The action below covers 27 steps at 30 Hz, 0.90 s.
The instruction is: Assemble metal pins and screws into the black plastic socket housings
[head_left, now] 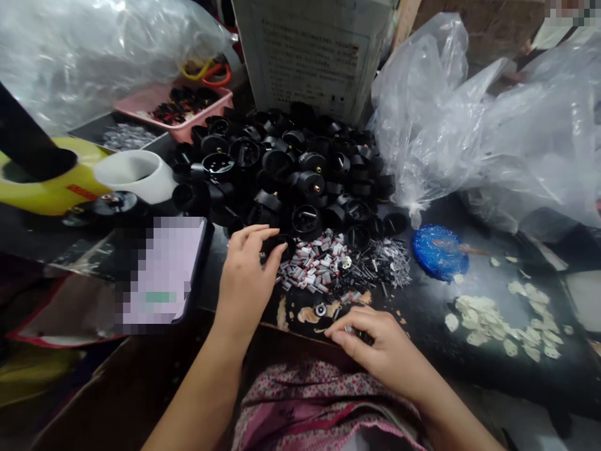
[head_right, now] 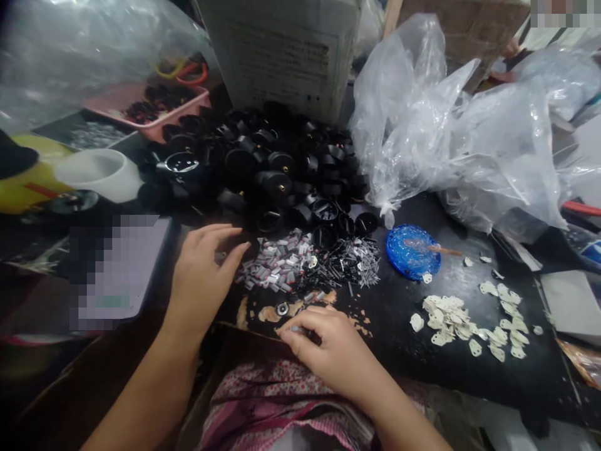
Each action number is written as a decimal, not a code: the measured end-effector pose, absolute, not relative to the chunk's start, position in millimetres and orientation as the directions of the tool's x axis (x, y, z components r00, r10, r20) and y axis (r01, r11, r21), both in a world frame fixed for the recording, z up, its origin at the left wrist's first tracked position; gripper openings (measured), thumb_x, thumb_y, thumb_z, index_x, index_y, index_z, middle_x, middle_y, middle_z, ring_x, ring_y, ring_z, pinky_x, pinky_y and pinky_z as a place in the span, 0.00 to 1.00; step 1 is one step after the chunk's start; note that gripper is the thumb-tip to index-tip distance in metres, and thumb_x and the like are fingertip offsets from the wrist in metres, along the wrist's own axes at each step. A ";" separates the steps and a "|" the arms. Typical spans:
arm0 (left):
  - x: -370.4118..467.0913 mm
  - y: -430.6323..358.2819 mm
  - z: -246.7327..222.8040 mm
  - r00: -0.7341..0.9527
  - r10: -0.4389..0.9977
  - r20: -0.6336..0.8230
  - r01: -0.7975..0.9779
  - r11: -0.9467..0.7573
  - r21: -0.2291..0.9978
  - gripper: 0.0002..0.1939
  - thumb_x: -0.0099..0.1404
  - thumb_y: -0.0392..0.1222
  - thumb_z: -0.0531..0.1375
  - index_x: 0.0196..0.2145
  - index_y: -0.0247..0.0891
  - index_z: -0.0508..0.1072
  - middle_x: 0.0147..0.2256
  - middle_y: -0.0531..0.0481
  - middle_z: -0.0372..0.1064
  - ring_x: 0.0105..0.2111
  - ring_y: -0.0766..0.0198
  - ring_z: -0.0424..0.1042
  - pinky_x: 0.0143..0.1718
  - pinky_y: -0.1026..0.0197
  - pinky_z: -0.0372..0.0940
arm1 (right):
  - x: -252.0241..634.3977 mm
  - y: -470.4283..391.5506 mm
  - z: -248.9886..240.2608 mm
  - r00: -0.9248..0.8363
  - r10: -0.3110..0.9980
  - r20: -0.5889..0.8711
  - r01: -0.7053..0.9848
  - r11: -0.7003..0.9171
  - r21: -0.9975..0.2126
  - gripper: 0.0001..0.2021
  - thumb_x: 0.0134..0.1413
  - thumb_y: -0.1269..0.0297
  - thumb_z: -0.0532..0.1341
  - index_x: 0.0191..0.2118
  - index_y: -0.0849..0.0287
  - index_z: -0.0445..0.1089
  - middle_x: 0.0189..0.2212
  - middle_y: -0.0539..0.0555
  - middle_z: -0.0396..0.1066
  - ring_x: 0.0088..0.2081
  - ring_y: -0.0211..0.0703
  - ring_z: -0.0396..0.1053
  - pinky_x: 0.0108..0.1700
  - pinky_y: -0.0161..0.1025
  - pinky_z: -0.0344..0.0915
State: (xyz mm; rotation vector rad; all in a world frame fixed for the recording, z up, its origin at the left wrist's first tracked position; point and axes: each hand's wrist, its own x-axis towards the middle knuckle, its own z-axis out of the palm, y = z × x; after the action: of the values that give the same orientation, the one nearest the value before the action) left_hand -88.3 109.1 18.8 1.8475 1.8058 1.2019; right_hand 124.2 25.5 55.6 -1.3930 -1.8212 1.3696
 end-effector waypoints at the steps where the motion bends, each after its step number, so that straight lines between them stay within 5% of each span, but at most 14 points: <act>1: -85.5 101.9 20.2 -0.156 0.930 0.334 0.618 -0.172 0.767 0.11 0.66 0.41 0.61 0.46 0.41 0.73 0.49 0.44 0.69 0.52 0.53 0.68 0.56 0.50 0.63 | 122.7 27.6 55.4 -0.356 0.913 -0.201 0.437 -0.027 -0.899 0.07 0.62 0.63 0.60 0.39 0.55 0.76 0.36 0.49 0.77 0.39 0.39 0.72 0.44 0.38 0.62; 5: -69.4 53.6 21.1 -0.140 0.969 0.204 0.381 -0.138 0.914 0.10 0.66 0.42 0.61 0.46 0.45 0.72 0.43 0.51 0.72 0.45 0.58 0.73 0.49 0.55 0.69 | 113.0 34.9 57.7 -0.270 0.935 -0.231 0.449 -0.089 -0.889 0.14 0.58 0.57 0.63 0.48 0.54 0.71 0.35 0.49 0.75 0.34 0.40 0.69 0.39 0.39 0.61; 8: -64.3 19.4 15.4 -0.002 0.992 0.127 0.357 -0.118 0.927 0.11 0.67 0.39 0.60 0.46 0.49 0.72 0.42 0.53 0.73 0.44 0.61 0.74 0.46 0.58 0.69 | 108.0 35.6 62.3 -0.259 0.943 -0.211 0.519 -0.049 -0.854 0.08 0.57 0.60 0.63 0.40 0.56 0.71 0.31 0.47 0.73 0.32 0.39 0.67 0.39 0.38 0.58; 12: -77.6 5.6 9.2 0.207 0.976 -0.064 0.391 -0.023 0.920 0.16 0.68 0.40 0.58 0.52 0.53 0.72 0.47 0.53 0.75 0.48 0.58 0.73 0.55 0.52 0.65 | 109.3 37.6 65.5 -0.309 0.934 -0.181 0.605 0.047 -0.795 0.05 0.55 0.63 0.66 0.37 0.56 0.73 0.27 0.45 0.72 0.30 0.37 0.67 0.39 0.38 0.56; 14: -87.0 8.3 7.1 0.174 0.970 -0.173 0.329 0.108 0.938 0.14 0.67 0.42 0.60 0.50 0.51 0.73 0.47 0.52 0.76 0.49 0.56 0.74 0.54 0.52 0.66 | 111.0 44.3 63.4 -0.340 0.929 -0.146 0.616 0.103 -0.781 0.06 0.59 0.59 0.65 0.38 0.55 0.74 0.31 0.46 0.75 0.33 0.38 0.70 0.40 0.38 0.56; 18: -91.8 20.2 6.2 -0.089 0.923 -0.373 -0.179 0.354 0.918 0.12 0.63 0.47 0.64 0.44 0.47 0.72 0.39 0.51 0.78 0.40 0.57 0.78 0.42 0.58 0.73 | 106.9 65.4 54.1 -0.249 0.967 -0.047 0.857 0.198 -0.476 0.10 0.65 0.58 0.60 0.39 0.58 0.74 0.37 0.53 0.78 0.40 0.45 0.72 0.44 0.44 0.52; 22: -74.2 39.5 11.1 -0.023 0.888 -0.459 -0.545 0.374 0.751 0.13 0.63 0.43 0.65 0.46 0.45 0.72 0.44 0.49 0.78 0.45 0.58 0.77 0.47 0.57 0.73 | 94.7 79.6 48.1 -0.295 0.955 -0.039 0.938 0.281 -0.203 0.07 0.64 0.65 0.58 0.39 0.62 0.72 0.37 0.59 0.77 0.39 0.50 0.72 0.44 0.47 0.51; 25: -59.2 53.4 13.9 0.028 0.895 -0.444 -0.616 0.365 0.698 0.12 0.64 0.40 0.64 0.46 0.43 0.74 0.46 0.48 0.77 0.46 0.59 0.76 0.49 0.57 0.72 | 94.9 80.3 48.0 -0.325 0.946 -0.025 0.925 0.312 -0.216 0.05 0.64 0.68 0.58 0.39 0.61 0.71 0.36 0.57 0.77 0.38 0.49 0.71 0.43 0.46 0.51; 27: -51.7 57.3 15.5 0.054 0.896 -0.441 -0.634 0.372 0.678 0.10 0.64 0.39 0.64 0.45 0.42 0.75 0.44 0.48 0.77 0.45 0.60 0.77 0.49 0.58 0.72 | 101.5 75.6 49.0 -0.295 0.955 -0.016 0.897 0.272 -0.348 0.04 0.63 0.67 0.59 0.38 0.60 0.72 0.36 0.54 0.77 0.38 0.46 0.71 0.44 0.44 0.53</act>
State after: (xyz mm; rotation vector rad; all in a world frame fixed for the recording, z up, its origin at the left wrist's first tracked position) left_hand -51.7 57.3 15.5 0.3394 0.9483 1.1964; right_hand 101.5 75.6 49.0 -1.7317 -2.3410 0.4354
